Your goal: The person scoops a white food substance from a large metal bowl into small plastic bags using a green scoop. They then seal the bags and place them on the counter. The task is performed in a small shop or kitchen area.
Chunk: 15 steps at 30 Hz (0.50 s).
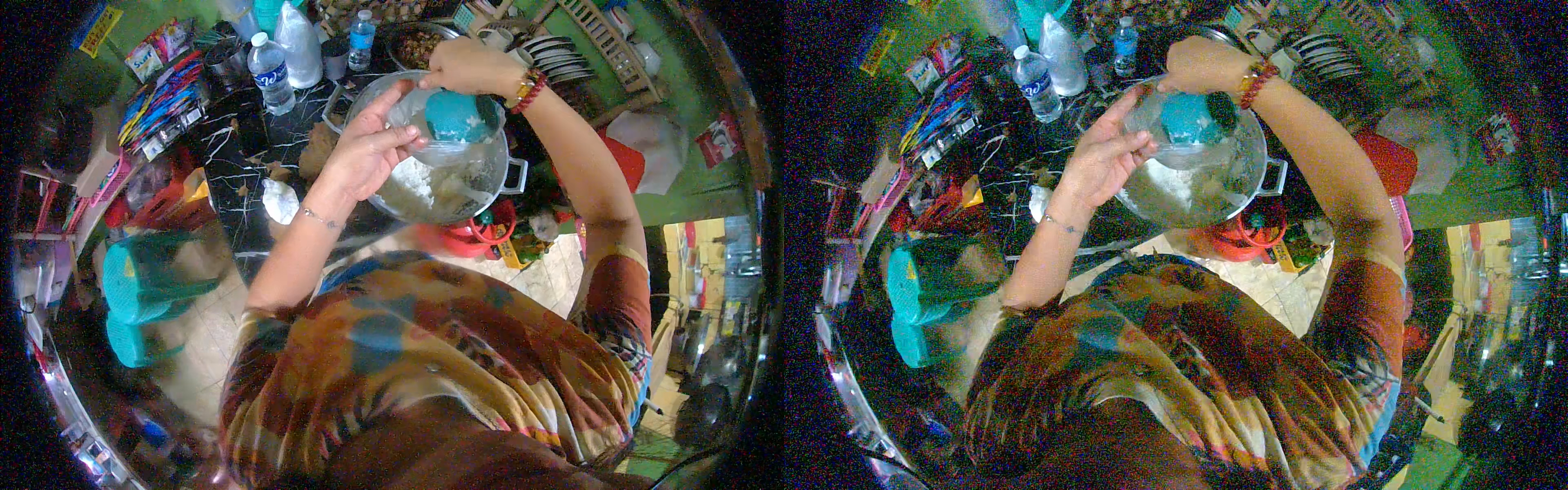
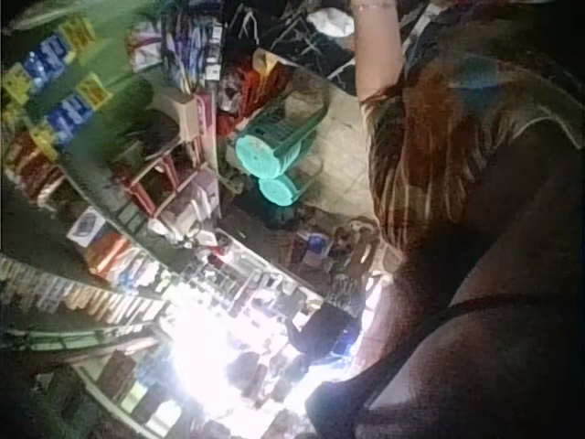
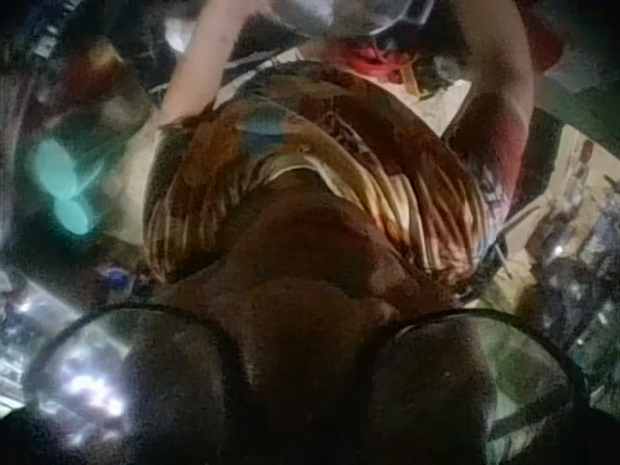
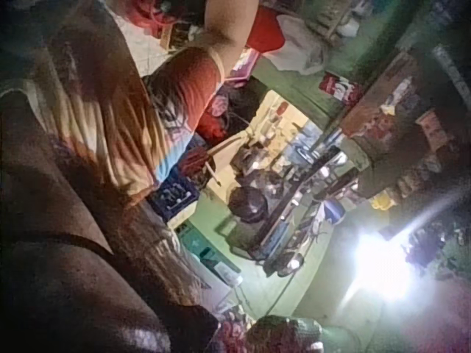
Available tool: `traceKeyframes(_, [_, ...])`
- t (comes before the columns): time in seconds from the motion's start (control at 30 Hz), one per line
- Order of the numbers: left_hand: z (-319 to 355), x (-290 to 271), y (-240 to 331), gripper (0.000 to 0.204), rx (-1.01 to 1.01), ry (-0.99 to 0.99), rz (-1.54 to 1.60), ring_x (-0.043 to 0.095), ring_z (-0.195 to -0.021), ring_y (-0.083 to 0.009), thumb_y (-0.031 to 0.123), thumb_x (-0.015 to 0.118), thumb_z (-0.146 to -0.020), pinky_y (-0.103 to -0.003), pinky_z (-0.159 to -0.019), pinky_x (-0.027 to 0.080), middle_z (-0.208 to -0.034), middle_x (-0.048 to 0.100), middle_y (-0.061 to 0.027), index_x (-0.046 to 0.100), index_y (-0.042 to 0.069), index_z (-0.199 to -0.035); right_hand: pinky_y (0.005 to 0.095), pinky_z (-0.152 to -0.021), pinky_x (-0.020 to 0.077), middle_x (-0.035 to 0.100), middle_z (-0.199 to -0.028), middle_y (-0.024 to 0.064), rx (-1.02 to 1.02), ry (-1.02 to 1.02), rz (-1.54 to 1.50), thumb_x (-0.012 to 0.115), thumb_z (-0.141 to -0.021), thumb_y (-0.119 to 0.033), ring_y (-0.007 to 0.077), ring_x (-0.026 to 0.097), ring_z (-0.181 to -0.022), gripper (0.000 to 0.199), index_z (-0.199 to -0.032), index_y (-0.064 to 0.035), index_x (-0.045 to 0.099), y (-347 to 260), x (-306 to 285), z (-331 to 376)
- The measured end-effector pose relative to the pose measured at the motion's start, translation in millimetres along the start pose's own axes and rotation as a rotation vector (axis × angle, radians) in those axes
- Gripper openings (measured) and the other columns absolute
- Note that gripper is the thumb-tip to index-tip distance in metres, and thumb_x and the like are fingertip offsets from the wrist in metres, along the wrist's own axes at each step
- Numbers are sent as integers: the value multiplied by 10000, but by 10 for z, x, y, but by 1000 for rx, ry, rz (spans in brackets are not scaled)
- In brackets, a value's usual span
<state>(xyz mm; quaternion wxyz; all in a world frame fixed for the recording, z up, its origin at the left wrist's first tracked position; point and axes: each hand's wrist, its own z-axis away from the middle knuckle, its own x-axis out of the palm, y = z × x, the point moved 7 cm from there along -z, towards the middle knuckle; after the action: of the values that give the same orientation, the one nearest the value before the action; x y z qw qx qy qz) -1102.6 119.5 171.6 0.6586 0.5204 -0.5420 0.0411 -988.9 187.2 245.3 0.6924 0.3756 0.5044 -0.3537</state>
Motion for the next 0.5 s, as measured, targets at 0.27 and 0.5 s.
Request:
traceKeyframes(0.27, [-140, -38, 270, 572, -73, -200, 118, 627, -880, -168, -68, 558, -844, -259, -807, 542, -1197, 534, -90, 363, 42, -1371, 231, -589, 446, 592, -741, -16, 550, 267, -1448, 573, -911, -381, 64, 536, -673, 350, -941, -40, 643, 513, 273, 494])
traceKeyframes(0.5, [12, -199, 994, 544, 53, -65, -99, 574, -845, -125, -4, 579, -837, -231, -821, 497, -1301, 491, -91, 382, -25, -1345, 364, -882, 507, 619, -1108, 126, 212, 589, -2550, 452, -967, -253, 221, 605, -1015, 311, -1140, -25, 573, 317, 960, 682])
